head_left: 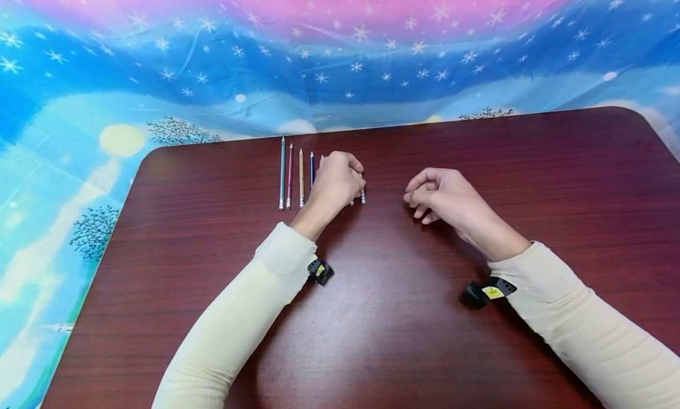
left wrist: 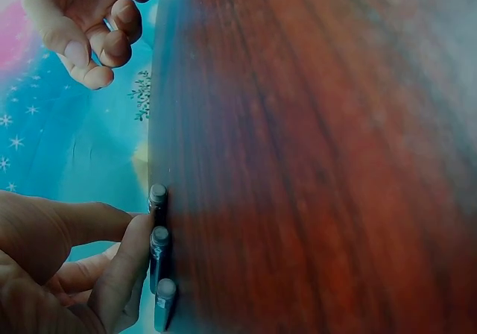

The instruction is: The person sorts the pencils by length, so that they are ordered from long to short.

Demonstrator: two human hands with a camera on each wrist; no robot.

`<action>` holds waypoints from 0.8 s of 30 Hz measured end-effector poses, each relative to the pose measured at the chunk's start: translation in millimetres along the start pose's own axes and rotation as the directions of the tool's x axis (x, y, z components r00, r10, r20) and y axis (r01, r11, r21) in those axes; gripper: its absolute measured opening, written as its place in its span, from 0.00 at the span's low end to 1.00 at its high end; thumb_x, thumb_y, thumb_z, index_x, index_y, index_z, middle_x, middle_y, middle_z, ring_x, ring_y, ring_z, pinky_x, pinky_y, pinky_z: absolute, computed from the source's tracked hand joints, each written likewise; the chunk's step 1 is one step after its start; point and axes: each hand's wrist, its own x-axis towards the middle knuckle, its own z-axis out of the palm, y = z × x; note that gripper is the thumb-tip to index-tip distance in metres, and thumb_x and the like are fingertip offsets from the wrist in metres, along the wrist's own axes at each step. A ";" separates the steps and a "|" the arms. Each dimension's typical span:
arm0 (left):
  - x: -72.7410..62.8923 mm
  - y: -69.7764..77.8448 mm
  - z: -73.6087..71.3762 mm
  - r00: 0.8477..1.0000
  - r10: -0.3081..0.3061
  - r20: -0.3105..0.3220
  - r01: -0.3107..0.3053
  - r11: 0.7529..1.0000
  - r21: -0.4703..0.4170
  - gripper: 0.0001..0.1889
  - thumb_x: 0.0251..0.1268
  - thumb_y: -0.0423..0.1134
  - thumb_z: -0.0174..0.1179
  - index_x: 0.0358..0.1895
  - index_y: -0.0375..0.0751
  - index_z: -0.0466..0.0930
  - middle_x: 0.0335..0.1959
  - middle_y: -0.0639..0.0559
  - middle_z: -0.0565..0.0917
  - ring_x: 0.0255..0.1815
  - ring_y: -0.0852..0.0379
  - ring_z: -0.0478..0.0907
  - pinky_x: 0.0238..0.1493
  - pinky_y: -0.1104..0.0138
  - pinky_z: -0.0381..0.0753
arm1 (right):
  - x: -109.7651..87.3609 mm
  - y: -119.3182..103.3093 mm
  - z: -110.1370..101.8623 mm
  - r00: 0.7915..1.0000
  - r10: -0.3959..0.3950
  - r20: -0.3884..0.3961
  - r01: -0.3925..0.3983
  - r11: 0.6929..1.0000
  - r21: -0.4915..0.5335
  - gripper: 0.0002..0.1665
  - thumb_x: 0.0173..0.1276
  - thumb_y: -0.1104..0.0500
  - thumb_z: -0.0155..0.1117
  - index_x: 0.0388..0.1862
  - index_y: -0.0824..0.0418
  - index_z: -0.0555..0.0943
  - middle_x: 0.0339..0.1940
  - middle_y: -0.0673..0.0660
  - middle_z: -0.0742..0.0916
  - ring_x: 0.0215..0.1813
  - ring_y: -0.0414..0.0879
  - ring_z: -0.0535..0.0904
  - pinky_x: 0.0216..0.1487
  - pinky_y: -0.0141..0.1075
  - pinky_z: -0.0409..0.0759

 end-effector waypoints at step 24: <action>-0.1 -2.6 -0.9 1.000 0.006 -0.006 -0.006 1.000 0.005 0.07 0.70 0.29 0.63 0.46 0.39 0.86 0.29 0.51 0.89 0.19 0.58 0.83 0.38 0.68 0.83 | 1.9 4.0 0.5 1.000 0.001 0.012 -0.002 1.000 0.019 0.11 0.73 0.64 0.61 0.50 0.68 0.75 0.29 0.48 0.84 0.27 0.40 0.81 0.29 0.32 0.85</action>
